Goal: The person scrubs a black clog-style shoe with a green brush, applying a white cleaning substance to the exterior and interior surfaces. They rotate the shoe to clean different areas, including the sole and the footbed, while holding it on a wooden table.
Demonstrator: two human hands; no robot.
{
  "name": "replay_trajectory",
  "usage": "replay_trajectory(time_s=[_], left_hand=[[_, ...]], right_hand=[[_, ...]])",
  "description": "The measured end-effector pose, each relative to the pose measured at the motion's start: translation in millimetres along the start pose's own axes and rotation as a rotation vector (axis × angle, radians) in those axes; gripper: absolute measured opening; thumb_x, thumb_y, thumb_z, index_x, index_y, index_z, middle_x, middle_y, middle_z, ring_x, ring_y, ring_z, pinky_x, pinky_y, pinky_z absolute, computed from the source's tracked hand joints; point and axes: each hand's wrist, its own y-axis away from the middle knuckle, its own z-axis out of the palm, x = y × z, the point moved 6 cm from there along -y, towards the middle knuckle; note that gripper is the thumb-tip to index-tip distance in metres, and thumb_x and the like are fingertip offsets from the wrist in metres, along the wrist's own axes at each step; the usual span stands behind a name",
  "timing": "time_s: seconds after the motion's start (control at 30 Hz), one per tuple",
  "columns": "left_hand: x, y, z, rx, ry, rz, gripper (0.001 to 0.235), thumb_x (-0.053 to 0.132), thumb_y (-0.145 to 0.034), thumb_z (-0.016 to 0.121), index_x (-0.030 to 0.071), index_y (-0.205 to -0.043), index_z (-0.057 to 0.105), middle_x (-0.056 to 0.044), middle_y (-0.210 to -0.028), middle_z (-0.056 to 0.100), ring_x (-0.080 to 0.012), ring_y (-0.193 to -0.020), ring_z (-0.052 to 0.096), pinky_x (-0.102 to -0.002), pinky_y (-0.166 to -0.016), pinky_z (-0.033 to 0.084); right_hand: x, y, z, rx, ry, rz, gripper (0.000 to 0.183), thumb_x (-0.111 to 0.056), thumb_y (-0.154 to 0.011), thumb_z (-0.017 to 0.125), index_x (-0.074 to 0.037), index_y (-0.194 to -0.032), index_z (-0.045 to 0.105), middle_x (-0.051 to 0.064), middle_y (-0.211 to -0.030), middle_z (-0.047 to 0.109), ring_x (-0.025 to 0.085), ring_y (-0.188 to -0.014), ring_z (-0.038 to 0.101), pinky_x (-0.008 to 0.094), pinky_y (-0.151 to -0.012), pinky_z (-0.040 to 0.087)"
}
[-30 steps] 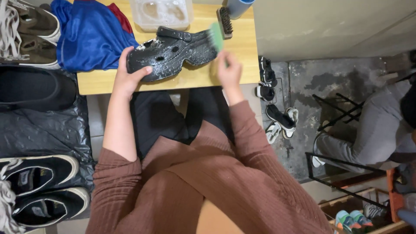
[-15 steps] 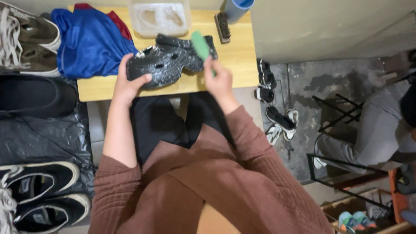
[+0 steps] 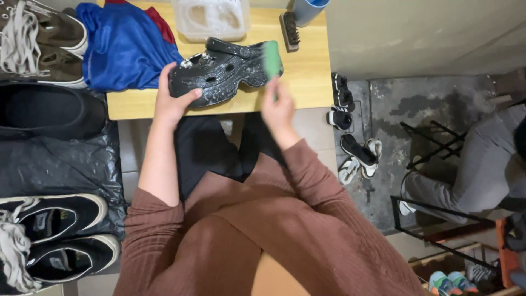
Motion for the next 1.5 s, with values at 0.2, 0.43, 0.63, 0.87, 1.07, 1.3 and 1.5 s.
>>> replay_trajectory(time_s=[0.2,0.43,0.63,0.87,1.07,1.3,1.5], left_hand=[[6,2,2,0.072,-0.101,0.087,0.099,0.032,-0.069,0.102,0.03,-0.151,0.047,-0.023,-0.143,0.056,-0.0376,-0.134,0.056,-0.045,-0.113,0.042],[88,44,25,0.04,-0.277,0.217,0.112,0.041,-0.057,0.105,0.026,-0.151,0.046,-0.022,-0.138,0.054,-0.0417,-0.13,0.056,-0.051,-0.111,0.04],[103,64,40,0.107,-0.42,0.535,0.112,0.044,-0.047,0.104,0.02,-0.145,0.055,-0.017,-0.122,0.056,-0.041,-0.113,0.061,-0.05,-0.102,0.046],[125,81,50,0.124,-0.539,0.722,0.116,0.051,-0.043,0.102,0.019,-0.144,0.056,-0.012,-0.121,0.055,-0.0369,-0.108,0.06,-0.047,-0.099,0.046],[126,81,55,0.106,-0.527,0.835,0.119,0.05,-0.041,0.102,0.003,-0.139,0.054,-0.018,-0.121,0.058,-0.0386,-0.109,0.058,-0.048,-0.101,0.043],[124,83,53,0.113,-0.492,0.839,0.114,0.044,-0.043,0.102,0.003,-0.138,0.055,-0.017,-0.124,0.057,-0.0385,-0.111,0.057,-0.048,-0.101,0.043],[113,74,49,0.098,-0.454,0.855,0.12,0.047,-0.039,0.103,0.002,-0.138,0.054,-0.018,-0.125,0.056,-0.0406,-0.111,0.055,-0.05,-0.1,0.044]], right_hand=[[-89,21,-4,-0.045,0.116,-0.495,0.025,-0.018,-0.089,0.073,-0.02,-0.065,0.066,0.001,-0.054,0.06,0.025,-0.051,0.065,0.031,-0.048,0.05],[-131,0,-47,-0.052,0.049,-0.405,0.012,-0.014,-0.092,0.072,-0.016,-0.081,0.075,0.006,-0.065,0.07,0.028,-0.062,0.07,0.032,-0.052,0.053],[-94,-18,-77,-0.172,0.114,-0.246,0.016,-0.022,-0.097,0.07,-0.016,-0.082,0.075,0.008,-0.066,0.071,0.035,-0.07,0.072,0.042,-0.059,0.054],[-97,-8,-94,-0.123,0.094,-0.28,0.013,-0.019,-0.091,0.074,-0.018,-0.079,0.075,0.007,-0.063,0.069,0.032,-0.065,0.071,0.037,-0.058,0.054],[-113,16,-93,-0.091,0.15,-0.31,0.012,-0.021,-0.092,0.073,-0.015,-0.083,0.078,0.009,-0.065,0.07,0.032,-0.065,0.07,0.038,-0.058,0.054],[-107,-5,-94,-0.111,0.097,-0.258,0.018,-0.017,-0.097,0.065,-0.013,-0.08,0.07,0.016,-0.059,0.064,0.039,-0.064,0.069,0.046,-0.054,0.049],[-147,27,-78,-0.223,-0.089,-0.226,0.01,-0.018,-0.091,0.071,-0.018,-0.082,0.068,0.011,-0.056,0.065,0.036,-0.056,0.069,0.038,-0.051,0.053]])
